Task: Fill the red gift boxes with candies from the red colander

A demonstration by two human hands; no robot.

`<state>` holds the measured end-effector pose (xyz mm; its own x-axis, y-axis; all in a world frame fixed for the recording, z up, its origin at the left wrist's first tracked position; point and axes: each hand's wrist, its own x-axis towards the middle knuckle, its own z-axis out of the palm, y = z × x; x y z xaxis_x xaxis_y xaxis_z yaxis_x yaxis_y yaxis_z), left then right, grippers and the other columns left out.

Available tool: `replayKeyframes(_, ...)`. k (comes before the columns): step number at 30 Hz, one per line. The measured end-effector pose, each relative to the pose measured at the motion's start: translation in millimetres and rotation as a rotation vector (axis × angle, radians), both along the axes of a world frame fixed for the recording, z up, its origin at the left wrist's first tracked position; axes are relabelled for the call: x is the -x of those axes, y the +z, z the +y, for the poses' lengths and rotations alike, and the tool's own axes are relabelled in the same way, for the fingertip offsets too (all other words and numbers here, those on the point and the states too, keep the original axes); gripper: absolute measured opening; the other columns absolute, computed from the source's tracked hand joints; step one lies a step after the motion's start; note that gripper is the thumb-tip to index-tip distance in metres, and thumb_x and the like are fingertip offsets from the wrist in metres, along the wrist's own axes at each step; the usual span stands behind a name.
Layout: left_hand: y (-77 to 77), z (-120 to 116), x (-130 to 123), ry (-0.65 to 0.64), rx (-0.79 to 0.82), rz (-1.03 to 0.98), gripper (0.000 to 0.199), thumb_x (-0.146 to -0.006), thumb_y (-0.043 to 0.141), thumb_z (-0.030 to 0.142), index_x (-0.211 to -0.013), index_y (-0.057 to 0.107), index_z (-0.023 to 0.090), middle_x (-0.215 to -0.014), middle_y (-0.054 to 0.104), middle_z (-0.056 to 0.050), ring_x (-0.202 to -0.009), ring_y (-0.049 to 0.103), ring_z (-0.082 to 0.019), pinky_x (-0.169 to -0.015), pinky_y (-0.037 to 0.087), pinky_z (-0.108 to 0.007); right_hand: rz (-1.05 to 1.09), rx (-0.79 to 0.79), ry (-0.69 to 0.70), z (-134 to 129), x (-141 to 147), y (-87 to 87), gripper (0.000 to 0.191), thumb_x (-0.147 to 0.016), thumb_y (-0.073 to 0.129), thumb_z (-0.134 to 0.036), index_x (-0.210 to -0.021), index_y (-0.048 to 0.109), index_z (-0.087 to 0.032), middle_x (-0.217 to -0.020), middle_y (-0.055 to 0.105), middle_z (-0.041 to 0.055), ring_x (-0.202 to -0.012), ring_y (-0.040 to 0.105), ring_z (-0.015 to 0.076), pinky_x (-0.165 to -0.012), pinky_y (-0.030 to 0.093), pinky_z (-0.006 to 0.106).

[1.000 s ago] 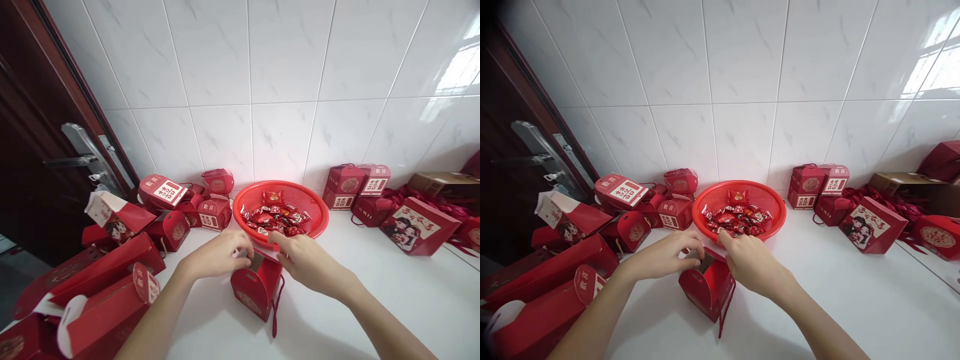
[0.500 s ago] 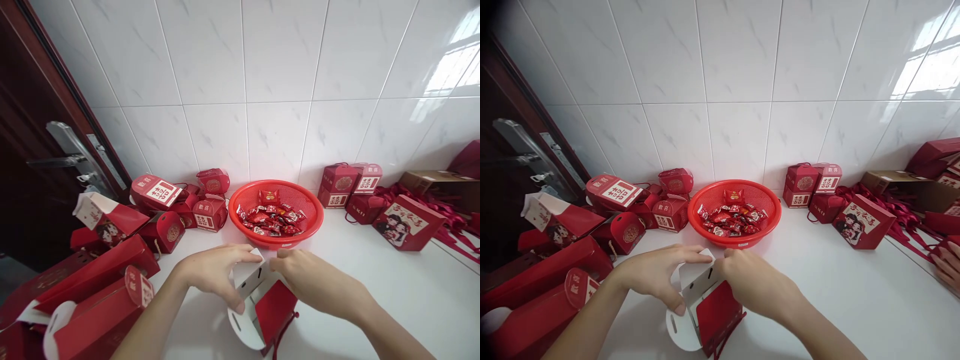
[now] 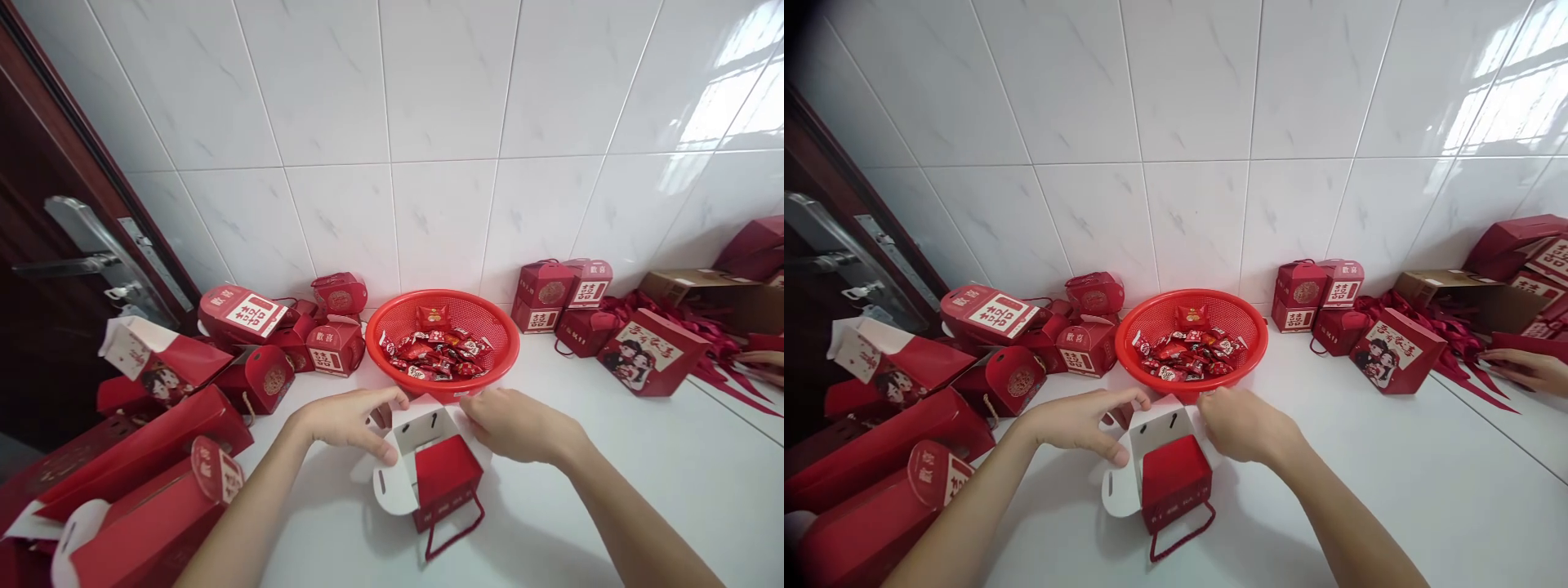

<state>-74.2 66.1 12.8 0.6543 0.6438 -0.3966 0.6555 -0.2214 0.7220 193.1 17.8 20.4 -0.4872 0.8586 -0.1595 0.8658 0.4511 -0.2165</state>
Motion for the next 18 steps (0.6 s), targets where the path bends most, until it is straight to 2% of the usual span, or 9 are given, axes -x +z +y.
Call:
replayKeyframes(4,14.4,-6,0,-0.006,-0.174,-0.036,0.052,-0.07,0.081,0.049,-0.114,0.067,0.026,-0.117,0.069,-0.003,-0.111,0.062,-0.026,-0.092,0.047,-0.031,0.103,-0.032,-0.046,2,-19,20.5,0.017,-0.091,0.055,-0.024,-0.074,0.051,-0.023,-0.068,0.061,0.0016,-0.059,0.053,0.0176,-0.051,0.027,0.029)
replayKeyframes(7,22.6,-8,3,0.06,-0.332,-0.1,0.041,-0.08,0.073,0.048,-0.114,0.07,0.024,-0.12,0.071,-0.005,-0.112,0.063,-0.025,-0.096,0.048,-0.032,0.261,-0.154,-0.115,11,-29,29.0,0.018,-0.094,0.048,-0.026,-0.076,0.051,-0.023,-0.065,0.058,-0.0002,-0.055,0.049,0.016,-0.052,0.028,0.029)
replayKeyframes(10,27.7,1,-3,0.176,-0.484,-0.186,0.031,-0.088,0.063,0.045,-0.107,0.073,0.022,-0.114,0.075,-0.006,-0.106,0.067,-0.024,-0.093,0.051,-0.032,0.443,-0.257,-0.14,32,-30,19.3,0.018,-0.095,0.045,-0.026,-0.081,0.055,-0.022,-0.073,0.062,0.0012,-0.064,0.054,0.0167,-0.057,0.033,0.028)
replayKeyframes(12,29.8,14,-16,0.186,-0.55,-0.172,0.03,-0.089,0.058,0.042,-0.104,0.075,0.021,-0.111,0.076,-0.006,-0.103,0.069,-0.024,-0.09,0.053,-0.03,0.497,-0.248,-0.127,50,-27,5.8,0.019,-0.096,0.046,-0.028,-0.081,0.057,-0.021,-0.081,0.066,0.0029,-0.072,0.058,0.0177,-0.062,0.036,0.028)
replayKeyframes(14,29.7,34,-36,0.08,-0.555,-0.012,0.031,-0.091,0.053,0.036,-0.104,0.077,0.022,-0.11,0.077,-0.004,-0.101,0.07,-0.023,-0.088,0.053,-0.029,0.447,-0.176,-0.135,64,-21,-7.3,0.021,-0.096,0.047,-0.028,-0.079,0.058,-0.02,-0.083,0.068,0.0034,-0.074,0.059,0.0178,-0.063,0.036,0.028)
replayKeyframes(16,25.6,56,-59,-0.118,-0.468,0.327,0.033,-0.09,0.05,0.033,-0.106,0.078,0.024,-0.106,0.079,-0.002,-0.097,0.071,-0.022,-0.082,0.053,-0.027,0.322,-0.096,-0.173,72,-16,-16.0,0.026,-0.097,0.048,-0.031,-0.076,0.058,-0.02,-0.082,0.068,0.0031,-0.075,0.059,0.0183,-0.062,0.034,0.028)
replayKeyframes(18,16.7,77,-81,-0.163,-0.415,0.442,0.029,-0.077,0.068,0.034,-0.102,0.08,0.028,-0.104,0.079,-0.002,-0.089,0.072,-0.024,-0.074,0.054,-0.027,0.219,-0.05,-0.201,75,-12,-19.4,0.029,-0.098,0.047,-0.033,-0.076,0.06,-0.021,-0.082,0.069,0.0026,-0.076,0.06,0.019,-0.062,0.032,0.028)
